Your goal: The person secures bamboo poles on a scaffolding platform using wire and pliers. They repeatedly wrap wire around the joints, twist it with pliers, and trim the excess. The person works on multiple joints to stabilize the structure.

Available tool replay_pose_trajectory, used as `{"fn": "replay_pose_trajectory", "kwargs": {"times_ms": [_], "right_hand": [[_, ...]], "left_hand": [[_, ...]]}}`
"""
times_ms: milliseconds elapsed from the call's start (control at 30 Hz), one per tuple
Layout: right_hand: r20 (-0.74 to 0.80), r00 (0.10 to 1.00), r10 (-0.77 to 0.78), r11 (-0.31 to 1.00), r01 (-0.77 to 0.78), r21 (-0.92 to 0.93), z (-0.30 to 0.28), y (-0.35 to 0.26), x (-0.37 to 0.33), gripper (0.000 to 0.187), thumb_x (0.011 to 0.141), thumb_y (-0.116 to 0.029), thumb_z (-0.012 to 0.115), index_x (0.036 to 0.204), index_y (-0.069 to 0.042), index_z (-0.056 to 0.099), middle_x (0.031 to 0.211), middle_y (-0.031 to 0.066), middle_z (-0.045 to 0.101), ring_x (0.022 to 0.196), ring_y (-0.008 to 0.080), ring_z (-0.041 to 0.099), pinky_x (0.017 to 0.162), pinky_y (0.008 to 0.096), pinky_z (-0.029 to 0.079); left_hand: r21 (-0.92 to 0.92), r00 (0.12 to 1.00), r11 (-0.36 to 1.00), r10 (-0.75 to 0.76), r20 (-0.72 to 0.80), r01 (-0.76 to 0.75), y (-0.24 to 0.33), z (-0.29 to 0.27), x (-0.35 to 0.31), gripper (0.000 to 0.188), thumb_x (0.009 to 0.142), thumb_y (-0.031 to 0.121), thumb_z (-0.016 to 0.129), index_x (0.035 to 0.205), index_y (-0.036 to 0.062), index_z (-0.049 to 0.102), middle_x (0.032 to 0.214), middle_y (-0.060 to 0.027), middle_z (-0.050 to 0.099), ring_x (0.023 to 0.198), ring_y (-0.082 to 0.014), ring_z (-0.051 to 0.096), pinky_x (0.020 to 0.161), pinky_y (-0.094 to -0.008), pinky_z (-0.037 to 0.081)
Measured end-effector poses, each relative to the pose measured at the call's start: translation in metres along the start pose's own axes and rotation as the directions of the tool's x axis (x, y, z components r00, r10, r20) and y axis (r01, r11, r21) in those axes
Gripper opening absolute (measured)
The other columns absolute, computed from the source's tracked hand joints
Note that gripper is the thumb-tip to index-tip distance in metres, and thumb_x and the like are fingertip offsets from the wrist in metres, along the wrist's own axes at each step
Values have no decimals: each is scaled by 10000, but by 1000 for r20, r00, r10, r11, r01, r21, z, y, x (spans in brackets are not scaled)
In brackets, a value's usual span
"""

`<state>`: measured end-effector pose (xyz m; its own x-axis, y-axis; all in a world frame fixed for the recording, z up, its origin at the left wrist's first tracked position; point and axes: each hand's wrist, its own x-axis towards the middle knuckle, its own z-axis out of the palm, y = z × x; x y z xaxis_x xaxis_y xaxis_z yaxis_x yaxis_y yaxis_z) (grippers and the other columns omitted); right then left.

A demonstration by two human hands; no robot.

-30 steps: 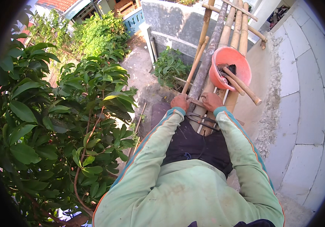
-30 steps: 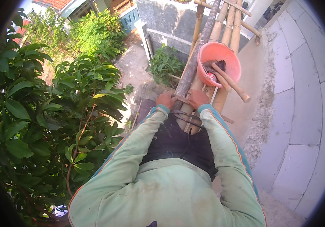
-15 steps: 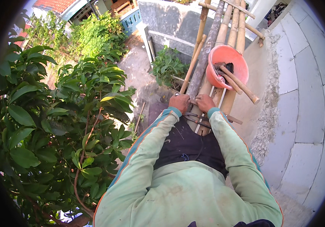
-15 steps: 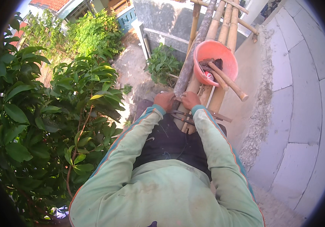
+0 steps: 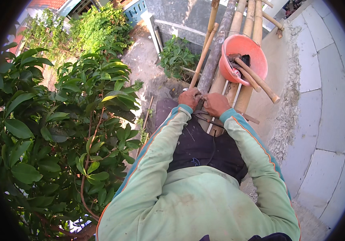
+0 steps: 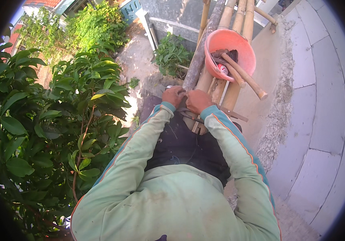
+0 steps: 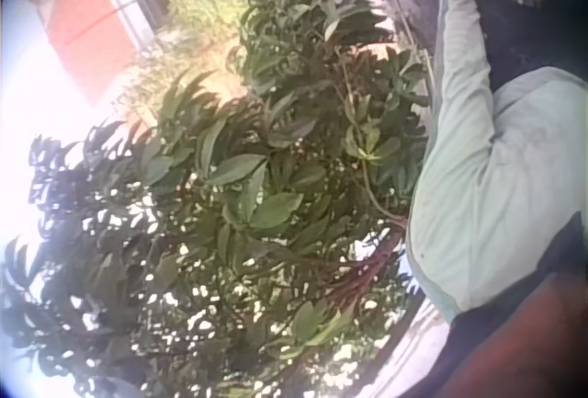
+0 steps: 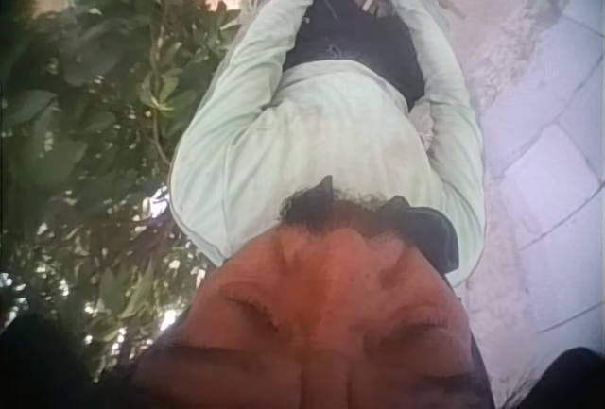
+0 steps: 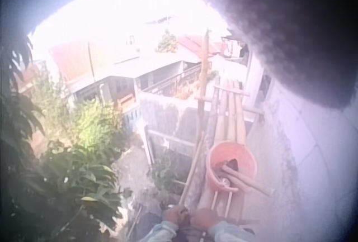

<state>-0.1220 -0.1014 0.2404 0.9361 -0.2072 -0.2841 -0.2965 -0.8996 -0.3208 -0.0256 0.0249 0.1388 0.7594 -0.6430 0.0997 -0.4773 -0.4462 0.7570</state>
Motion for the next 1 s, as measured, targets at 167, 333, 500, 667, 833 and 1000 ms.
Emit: {"fn": "replay_pose_trajectory", "kwargs": {"times_ms": [167,333,500,667,833,1000], "right_hand": [[-31,961,-275,940,262,-216,-3,-1,24,185,848,-156,598,946,-88,740,986,123,700,1018,350,684,841,474,565],[-6,905,-425,884,414,-218,-3,11,46,200,864,-140,582,1003,-78,711,1004,114,685,1009,347,672,843,456,564],[119,965,-233,935,256,-244,-15,-4,54,185,873,-129,584,1016,-77,688,964,161,708,936,370,691,805,460,565],[92,991,-100,985,111,-129,-19,-4,61,150,837,-140,637,957,-56,668,906,198,717,907,388,694,791,482,549],[59,995,-82,996,80,41,-20,0,69,181,809,-131,655,968,-47,669,913,200,717,911,395,690,805,484,537],[57,995,84,992,-89,94,1,16,89,236,837,-206,680,1007,-45,711,1077,233,706,1033,404,680,859,481,546]], "left_hand": [[-38,977,995,-100,-187,95,6,16,-6,150,830,210,683,912,97,737,937,-126,710,874,-355,682,764,-448,532],[-155,933,972,-214,-291,175,16,22,-15,166,845,215,687,932,75,710,909,-150,713,852,-365,687,755,-449,533],[-311,906,911,-349,-238,270,35,11,-18,224,841,224,732,962,39,696,864,-146,719,815,-333,700,743,-432,537],[-335,931,914,-305,-200,228,31,10,-18,231,815,195,767,947,18,698,843,-144,718,785,-310,701,751,-413,543],[-329,920,930,-263,-289,163,21,21,-20,220,804,164,773,952,18,701,855,-145,714,768,-281,699,755,-393,547],[-375,910,897,-337,-242,233,40,24,-21,266,795,142,787,995,19,662,867,-106,697,761,-215,687,733,-362,544]]}}
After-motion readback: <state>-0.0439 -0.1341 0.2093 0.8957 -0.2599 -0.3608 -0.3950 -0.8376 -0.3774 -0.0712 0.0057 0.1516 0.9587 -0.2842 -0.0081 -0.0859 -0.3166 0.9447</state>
